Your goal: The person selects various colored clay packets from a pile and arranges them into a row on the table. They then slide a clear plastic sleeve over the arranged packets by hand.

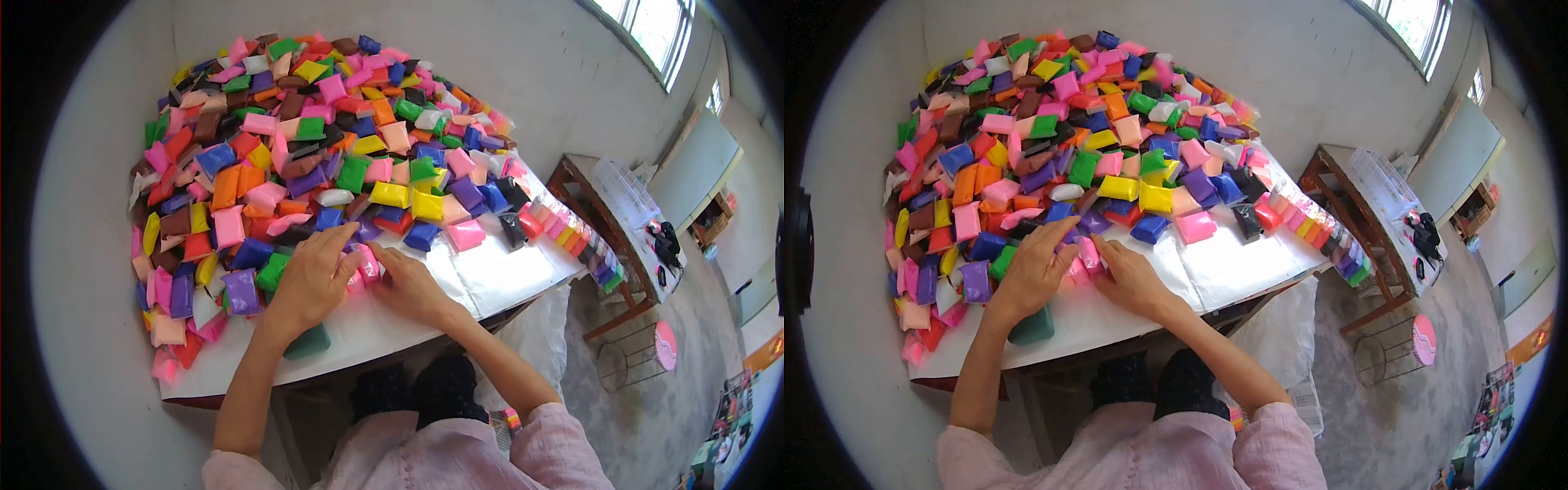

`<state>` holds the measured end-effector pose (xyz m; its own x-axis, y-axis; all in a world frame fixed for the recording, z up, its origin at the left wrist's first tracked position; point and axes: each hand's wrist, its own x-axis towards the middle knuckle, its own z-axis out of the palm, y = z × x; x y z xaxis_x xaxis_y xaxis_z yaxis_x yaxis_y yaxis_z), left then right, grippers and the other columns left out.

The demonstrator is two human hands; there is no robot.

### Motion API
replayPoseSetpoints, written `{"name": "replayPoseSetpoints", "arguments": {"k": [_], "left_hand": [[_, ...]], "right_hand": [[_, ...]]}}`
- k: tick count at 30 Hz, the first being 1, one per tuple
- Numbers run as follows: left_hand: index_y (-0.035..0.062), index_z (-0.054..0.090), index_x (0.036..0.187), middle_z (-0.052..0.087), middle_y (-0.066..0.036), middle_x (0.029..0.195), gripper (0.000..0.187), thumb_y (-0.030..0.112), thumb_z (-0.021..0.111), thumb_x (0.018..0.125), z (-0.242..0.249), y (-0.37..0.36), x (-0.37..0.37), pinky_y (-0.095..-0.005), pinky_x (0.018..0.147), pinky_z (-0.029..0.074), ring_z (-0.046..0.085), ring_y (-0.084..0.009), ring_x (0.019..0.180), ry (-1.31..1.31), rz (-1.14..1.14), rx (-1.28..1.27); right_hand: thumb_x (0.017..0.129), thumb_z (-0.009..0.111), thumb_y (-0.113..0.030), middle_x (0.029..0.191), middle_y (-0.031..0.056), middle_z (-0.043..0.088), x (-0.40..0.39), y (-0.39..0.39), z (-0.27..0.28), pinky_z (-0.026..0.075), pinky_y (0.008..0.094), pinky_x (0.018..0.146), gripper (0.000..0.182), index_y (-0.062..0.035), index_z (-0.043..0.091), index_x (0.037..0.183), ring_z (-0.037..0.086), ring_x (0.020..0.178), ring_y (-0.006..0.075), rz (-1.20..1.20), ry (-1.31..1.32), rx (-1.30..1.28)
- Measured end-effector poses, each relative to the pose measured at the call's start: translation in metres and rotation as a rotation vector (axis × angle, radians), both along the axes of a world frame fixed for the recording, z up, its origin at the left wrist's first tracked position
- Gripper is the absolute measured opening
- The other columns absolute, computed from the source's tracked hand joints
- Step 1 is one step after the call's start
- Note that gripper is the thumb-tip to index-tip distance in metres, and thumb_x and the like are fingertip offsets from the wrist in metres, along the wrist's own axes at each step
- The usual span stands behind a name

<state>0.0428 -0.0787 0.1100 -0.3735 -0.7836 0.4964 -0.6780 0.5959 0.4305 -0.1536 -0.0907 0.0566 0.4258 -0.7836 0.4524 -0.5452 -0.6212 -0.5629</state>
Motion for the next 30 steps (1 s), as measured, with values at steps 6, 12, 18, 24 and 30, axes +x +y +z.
{"name": "replayPoseSetpoints", "arguments": {"k": [6,12,18,24,30], "left_hand": [[0.0018,0.059,0.126,0.058,-0.017,0.130,0.047,0.029,0.065,0.088,0.002,0.000,-0.006,-0.0439,0.106,0.038,0.052,-0.0344,0.122,-0.173,-0.187,-0.007],[0.0030,0.061,0.123,0.058,-0.018,0.129,0.046,0.026,0.068,0.084,0.000,0.001,-0.010,-0.0451,0.107,0.036,0.053,-0.0337,0.121,-0.189,-0.138,-0.091],[0.0025,0.059,0.125,0.057,-0.018,0.130,0.050,0.026,0.070,0.082,0.007,0.005,-0.009,-0.0457,0.107,0.036,0.052,-0.0336,0.121,-0.211,-0.152,-0.105],[0.0020,0.059,0.122,0.057,-0.019,0.126,0.047,0.025,0.069,0.083,0.011,0.016,-0.005,-0.0468,0.104,0.038,0.053,-0.0360,0.117,-0.145,-0.135,-0.202],[-0.0010,0.060,0.121,0.057,-0.020,0.127,0.040,0.015,0.066,0.085,0.014,0.038,-0.004,-0.0450,0.101,0.042,0.053,-0.0365,0.119,-0.048,-0.057,-0.183]], "right_hand": [[0.082,0.065,-0.012,0.101,0.0218,0.059,-0.001,-0.003,-0.009,0.050,0.0444,0.074,0.061,0.0029,0.043,0.136,0.062,0.086,0.0378,0.043,-0.038,-0.094],[0.082,0.066,-0.011,0.104,0.0224,0.058,-0.005,0.007,0.000,0.051,0.0432,0.072,0.058,0.0018,0.044,0.134,0.063,0.084,0.0358,0.021,-0.060,0.040],[0.080,0.066,-0.008,0.105,0.0219,0.058,-0.007,0.011,0.013,0.052,0.0414,0.073,0.063,0.0017,0.042,0.137,0.064,0.084,0.0322,0.023,-0.057,0.161],[0.081,0.068,-0.001,0.119,0.0134,0.062,-0.032,0.014,0.032,0.052,0.0286,0.067,0.058,-0.0019,0.049,0.136,0.062,0.078,0.0154,-0.004,-0.173,0.128],[0.086,0.067,-0.005,0.117,0.0129,0.063,-0.027,-0.007,0.028,0.051,0.0271,0.067,0.042,-0.0032,0.058,0.127,0.062,0.079,0.0144,0.004,-0.104,0.085]]}}
